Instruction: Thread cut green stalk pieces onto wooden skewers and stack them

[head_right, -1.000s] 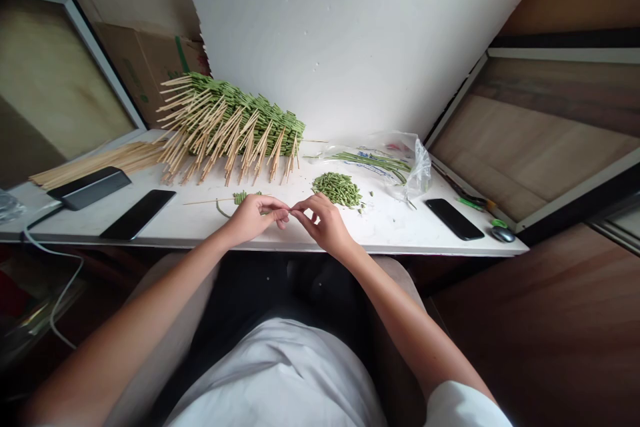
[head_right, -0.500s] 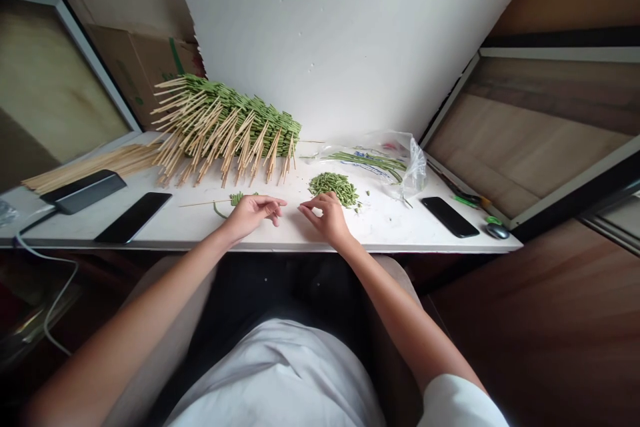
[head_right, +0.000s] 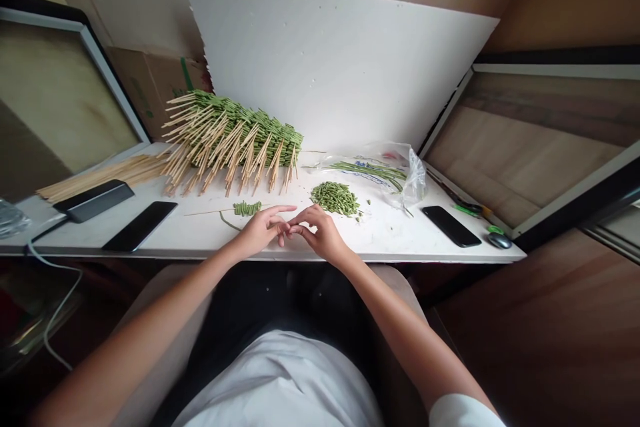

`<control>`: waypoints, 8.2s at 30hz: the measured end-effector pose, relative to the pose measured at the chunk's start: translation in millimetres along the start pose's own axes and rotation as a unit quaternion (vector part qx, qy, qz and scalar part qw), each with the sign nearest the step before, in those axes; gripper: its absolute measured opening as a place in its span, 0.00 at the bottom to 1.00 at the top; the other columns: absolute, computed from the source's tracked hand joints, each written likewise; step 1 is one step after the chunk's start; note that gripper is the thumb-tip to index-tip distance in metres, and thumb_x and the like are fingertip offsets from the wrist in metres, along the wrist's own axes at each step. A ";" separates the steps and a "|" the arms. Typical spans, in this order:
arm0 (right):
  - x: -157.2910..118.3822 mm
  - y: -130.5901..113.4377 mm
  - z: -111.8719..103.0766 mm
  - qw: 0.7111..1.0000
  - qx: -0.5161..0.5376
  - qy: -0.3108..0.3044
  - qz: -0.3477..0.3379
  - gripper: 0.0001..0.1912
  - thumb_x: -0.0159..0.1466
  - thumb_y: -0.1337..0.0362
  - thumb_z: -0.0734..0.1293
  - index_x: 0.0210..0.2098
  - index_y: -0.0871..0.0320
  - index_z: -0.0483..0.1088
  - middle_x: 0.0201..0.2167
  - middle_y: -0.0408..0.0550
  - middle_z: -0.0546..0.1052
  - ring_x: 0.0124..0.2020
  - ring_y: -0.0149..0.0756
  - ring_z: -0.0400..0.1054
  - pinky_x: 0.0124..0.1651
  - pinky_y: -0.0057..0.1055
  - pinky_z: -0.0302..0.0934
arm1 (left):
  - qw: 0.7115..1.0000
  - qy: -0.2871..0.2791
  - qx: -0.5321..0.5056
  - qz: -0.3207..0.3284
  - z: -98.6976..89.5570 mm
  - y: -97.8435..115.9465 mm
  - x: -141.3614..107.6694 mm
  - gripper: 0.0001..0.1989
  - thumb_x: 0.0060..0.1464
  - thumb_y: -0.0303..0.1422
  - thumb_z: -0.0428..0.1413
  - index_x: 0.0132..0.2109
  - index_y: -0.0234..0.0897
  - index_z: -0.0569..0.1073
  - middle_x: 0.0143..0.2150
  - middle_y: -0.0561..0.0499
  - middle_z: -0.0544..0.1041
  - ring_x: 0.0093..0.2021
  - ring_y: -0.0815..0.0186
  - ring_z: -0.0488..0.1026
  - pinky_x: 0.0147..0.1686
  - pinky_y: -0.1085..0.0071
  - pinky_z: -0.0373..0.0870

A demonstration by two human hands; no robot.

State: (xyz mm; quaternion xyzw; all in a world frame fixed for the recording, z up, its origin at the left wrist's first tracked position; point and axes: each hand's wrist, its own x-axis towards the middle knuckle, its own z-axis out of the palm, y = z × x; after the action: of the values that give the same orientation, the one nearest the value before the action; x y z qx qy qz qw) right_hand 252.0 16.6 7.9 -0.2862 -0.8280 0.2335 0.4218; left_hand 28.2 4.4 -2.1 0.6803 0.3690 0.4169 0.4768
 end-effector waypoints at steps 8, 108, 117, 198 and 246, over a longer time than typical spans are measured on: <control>1.7 7.6 -4.3 0.996 -0.058 0.059 -0.024 0.12 0.72 0.50 0.71 0.46 0.47 0.84 0.39 0.52 0.82 0.44 0.48 0.70 0.46 0.47 0.68 | 0.997 0.042 0.046 0.037 -9.1 -0.4 3.9 0.20 0.66 0.46 0.63 0.45 0.31 0.84 0.34 0.44 0.83 0.28 0.65 0.78 0.36 0.67 0.76; -2.3 25.8 -3.4 0.996 -0.088 0.025 0.006 0.18 0.71 0.46 0.72 0.49 0.51 0.85 0.42 0.53 0.84 0.49 0.50 0.70 0.52 0.48 0.68 | 0.996 0.069 0.031 0.041 9.1 -22.4 4.1 0.27 0.63 0.30 0.63 0.68 0.32 0.74 0.43 0.43 0.86 0.41 0.60 0.84 0.49 0.62 0.79; 1.0 11.5 -4.0 0.994 -0.052 0.091 0.001 0.14 0.72 0.49 0.71 0.44 0.50 0.84 0.39 0.51 0.84 0.44 0.46 0.73 0.46 0.44 0.69 | 0.982 0.104 0.144 0.063 1.3 -12.6 5.0 0.10 0.65 0.37 0.63 0.45 0.35 0.85 0.36 0.45 0.85 0.30 0.60 0.81 0.37 0.65 0.77; -4.1 47.0 -9.5 0.981 -0.183 0.052 0.042 0.13 0.72 0.52 0.72 0.44 0.50 0.87 0.41 0.54 0.83 0.49 0.52 0.70 0.56 0.51 0.66 | 0.989 0.102 0.087 0.064 1.7 -8.2 4.3 0.19 0.65 0.33 0.62 0.60 0.32 0.80 0.41 0.43 0.86 0.33 0.63 0.81 0.40 0.66 0.79; -4.5 63.6 -7.2 0.977 -0.181 0.079 0.083 0.20 0.73 0.45 0.68 0.38 0.50 0.86 0.39 0.54 0.83 0.47 0.52 0.69 0.56 0.52 0.63 | 0.972 0.120 0.163 0.121 -7.9 -17.6 8.9 0.13 0.69 0.38 0.60 0.47 0.35 0.87 0.40 0.44 0.82 0.28 0.68 0.74 0.34 0.69 0.73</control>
State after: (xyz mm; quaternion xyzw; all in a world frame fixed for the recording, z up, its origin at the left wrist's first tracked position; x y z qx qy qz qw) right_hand 277.8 60.9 -30.8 -0.4434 -0.7937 0.0909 0.4065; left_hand 22.5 19.9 -15.5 0.7330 0.4018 0.4845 0.2580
